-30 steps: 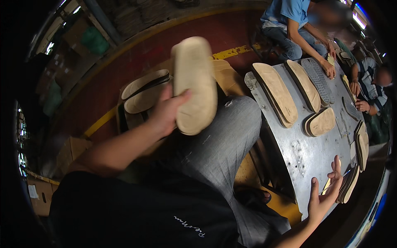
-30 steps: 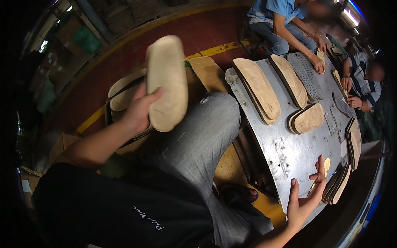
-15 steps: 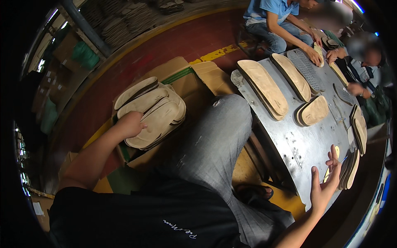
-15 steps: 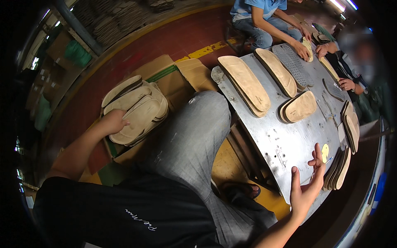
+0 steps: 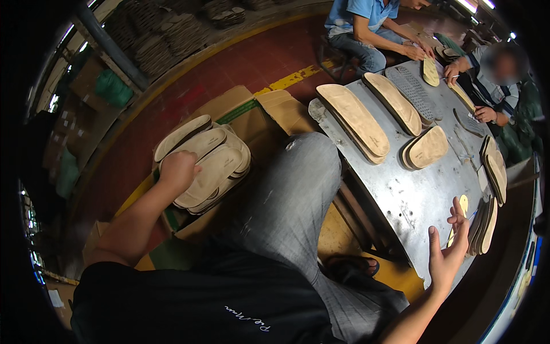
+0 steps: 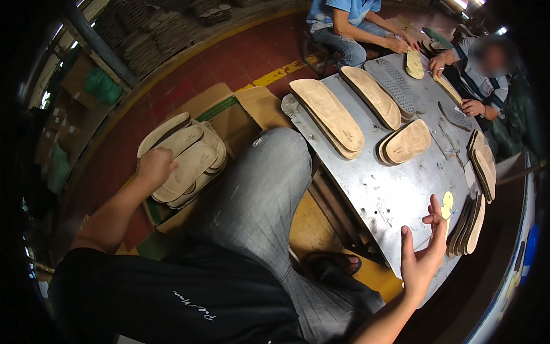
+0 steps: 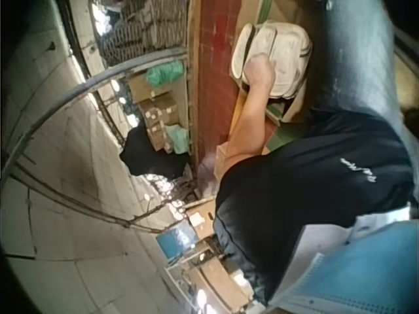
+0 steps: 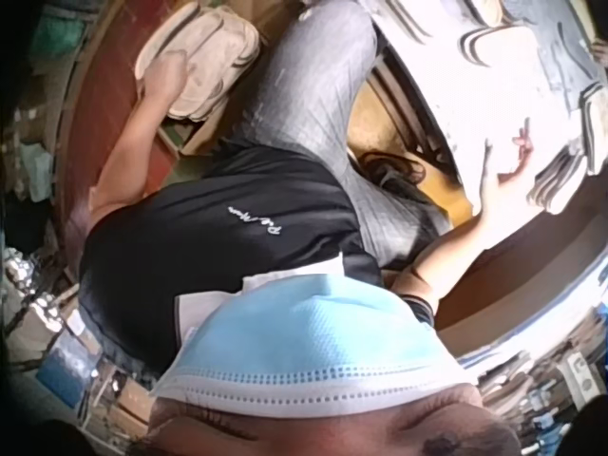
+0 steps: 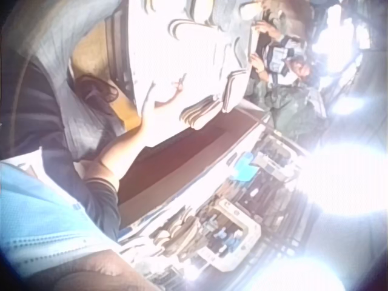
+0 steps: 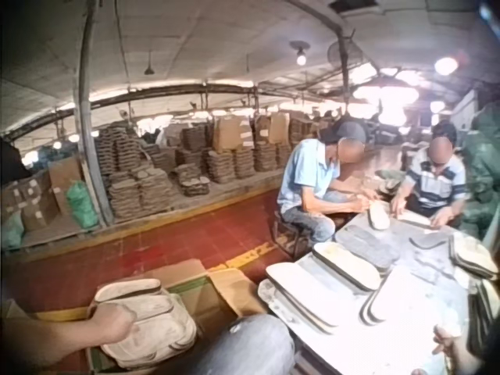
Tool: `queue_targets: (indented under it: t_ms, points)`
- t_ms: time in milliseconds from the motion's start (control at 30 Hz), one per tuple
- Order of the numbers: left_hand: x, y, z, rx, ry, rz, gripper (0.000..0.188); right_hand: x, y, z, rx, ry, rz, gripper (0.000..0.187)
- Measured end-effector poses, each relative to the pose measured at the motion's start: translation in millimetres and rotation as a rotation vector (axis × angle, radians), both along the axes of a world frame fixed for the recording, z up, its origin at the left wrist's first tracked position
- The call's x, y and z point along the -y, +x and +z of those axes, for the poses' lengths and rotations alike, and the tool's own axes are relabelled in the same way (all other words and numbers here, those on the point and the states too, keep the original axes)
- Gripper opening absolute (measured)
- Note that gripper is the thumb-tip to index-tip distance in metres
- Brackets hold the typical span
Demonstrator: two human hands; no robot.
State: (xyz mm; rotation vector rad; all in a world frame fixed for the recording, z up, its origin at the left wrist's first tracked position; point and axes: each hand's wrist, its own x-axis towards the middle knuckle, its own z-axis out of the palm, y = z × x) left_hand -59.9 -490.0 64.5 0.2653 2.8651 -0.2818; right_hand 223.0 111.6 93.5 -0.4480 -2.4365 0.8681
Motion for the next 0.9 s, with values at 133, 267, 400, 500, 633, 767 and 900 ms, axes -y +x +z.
queue_targets:
  t_ms: [133, 267, 400, 500, 633, 767, 900]
  points:
    - [-5.4, 25.3, -30.4, -0.126, 0.087, -0.133, 0.091, -0.9, -1.4, -0.9, -0.019, 0.002, -0.002, 0.043]
    - [-15.7, 45.6, -53.3, 0.005, -0.051, 0.030, 0.135, 0.6, -2.5, -0.3, -0.016, 0.015, 0.004, 0.043]
    - [11.3, 37.6, -70.2, 0.058, -0.003, 0.069, 0.127, 4.6, -3.4, 1.5, 0.004, 0.020, 0.000, 0.045]
    - [5.5, 24.3, -59.9, 0.143, 0.007, 0.103, 0.135, 1.5, 0.0, 1.9, 0.033, 0.039, 0.009, 0.051]
    - [-32.9, 11.3, -32.1, 0.217, -0.003, 0.135, 0.145, -7.7, 2.5, -0.5, 0.027, 0.048, 0.031, 0.062]
    - [-83.7, 2.0, -24.8, -0.046, 0.242, -0.061, 0.128, -9.4, -1.9, 2.1, 0.031, 0.091, 0.086, 0.107]
    - [-194.2, -17.9, -22.0, -0.373, 0.805, -0.465, 0.084, -17.5, -3.2, -5.8, -0.016, 0.145, -0.033, 0.099]
